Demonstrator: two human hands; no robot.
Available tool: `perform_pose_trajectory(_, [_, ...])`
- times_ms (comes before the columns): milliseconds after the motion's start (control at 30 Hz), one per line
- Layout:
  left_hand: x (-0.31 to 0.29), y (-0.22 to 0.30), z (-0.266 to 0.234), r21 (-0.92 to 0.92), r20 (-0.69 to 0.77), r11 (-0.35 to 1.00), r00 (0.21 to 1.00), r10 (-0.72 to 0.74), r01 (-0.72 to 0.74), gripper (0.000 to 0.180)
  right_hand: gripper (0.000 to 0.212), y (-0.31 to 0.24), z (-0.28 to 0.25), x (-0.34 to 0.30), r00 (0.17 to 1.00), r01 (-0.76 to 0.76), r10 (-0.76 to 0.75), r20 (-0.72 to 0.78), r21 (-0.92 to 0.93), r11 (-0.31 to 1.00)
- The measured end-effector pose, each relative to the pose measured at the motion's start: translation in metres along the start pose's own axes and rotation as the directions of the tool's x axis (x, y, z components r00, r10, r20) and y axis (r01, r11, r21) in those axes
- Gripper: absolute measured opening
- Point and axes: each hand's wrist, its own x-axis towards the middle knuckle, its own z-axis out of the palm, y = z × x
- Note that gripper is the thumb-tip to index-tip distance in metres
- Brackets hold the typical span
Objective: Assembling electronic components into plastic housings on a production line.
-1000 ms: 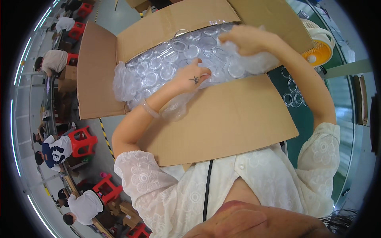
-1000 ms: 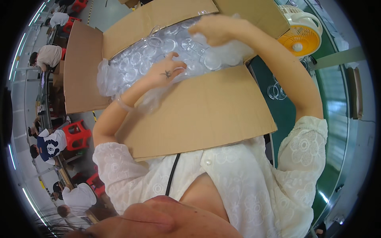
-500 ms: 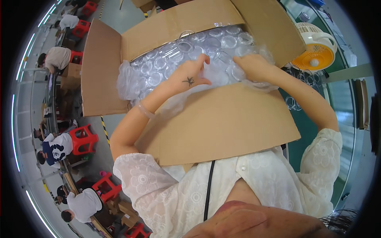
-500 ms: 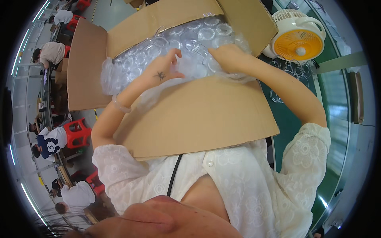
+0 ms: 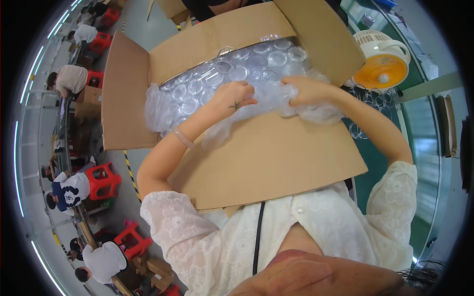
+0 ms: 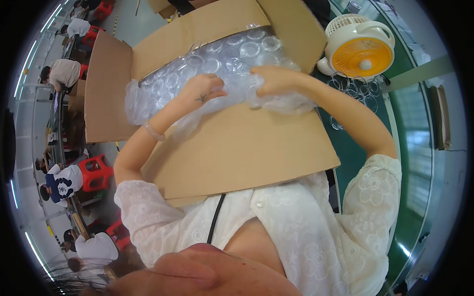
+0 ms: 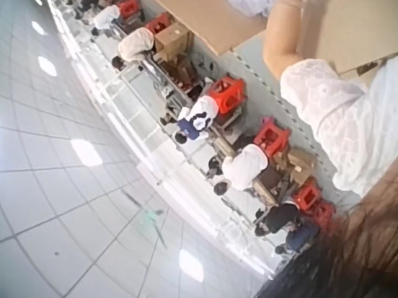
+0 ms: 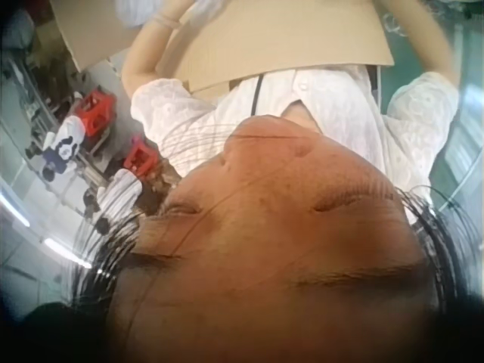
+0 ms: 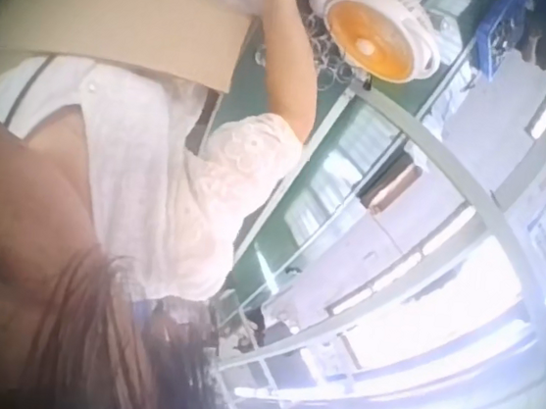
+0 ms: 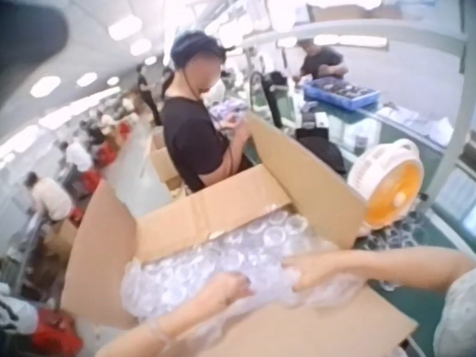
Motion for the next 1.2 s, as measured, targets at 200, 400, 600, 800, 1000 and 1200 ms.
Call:
perform_pose_trajectory(200, [0.01,0.009,0.002,0.194,-0.004,0.981,1.0,-0.026,0.026,0.02,0.062,-0.033,-0.013,-0.014,0.982,-0.097,0.059,-0.177,-0.213,0.972])
perform_pose_trajectory(400, [0.017,0.007,-0.006,-0.108,-0.166,0.989,0.983,0.079,-0.098,0.018,0.04,-0.017,0.01,-0.019,0.946,0.118,-0.274,-0.173,-0.604,0.788])
perform_pose_trajectory(600, [0.016,0.001,0.008,-0.069,-0.171,0.995,0.984,0.054,-0.067,0.025,0.016,-0.019,0.003,-0.017,0.971,0.241,-0.185,0.154,-0.607,0.758])
perform_pose_trajectory(800, [0.022,0.0,-0.019,-0.595,0.061,0.79,0.988,-0.141,0.149,0.034,0.005,-0.022,-0.011,-0.016,0.751,0.43,-0.641,-0.156,-0.622,0.655])
perform_pose_trajectory(1000, [0.021,0.026,-0.028,-0.226,-0.123,0.974,0.992,-0.035,0.007,0.057,0.026,-0.036,-0.017,-0.013,0.976,0.129,-0.206,-0.064,-0.595,0.794])
perform_pose_trajectory(1200, [0.014,0.039,-0.033,-0.153,-0.138,0.984,0.988,0.068,-0.09,0.058,0.053,-0.047,-0.018,-0.02,0.86,0.274,-0.399,-0.319,-0.37,0.888])
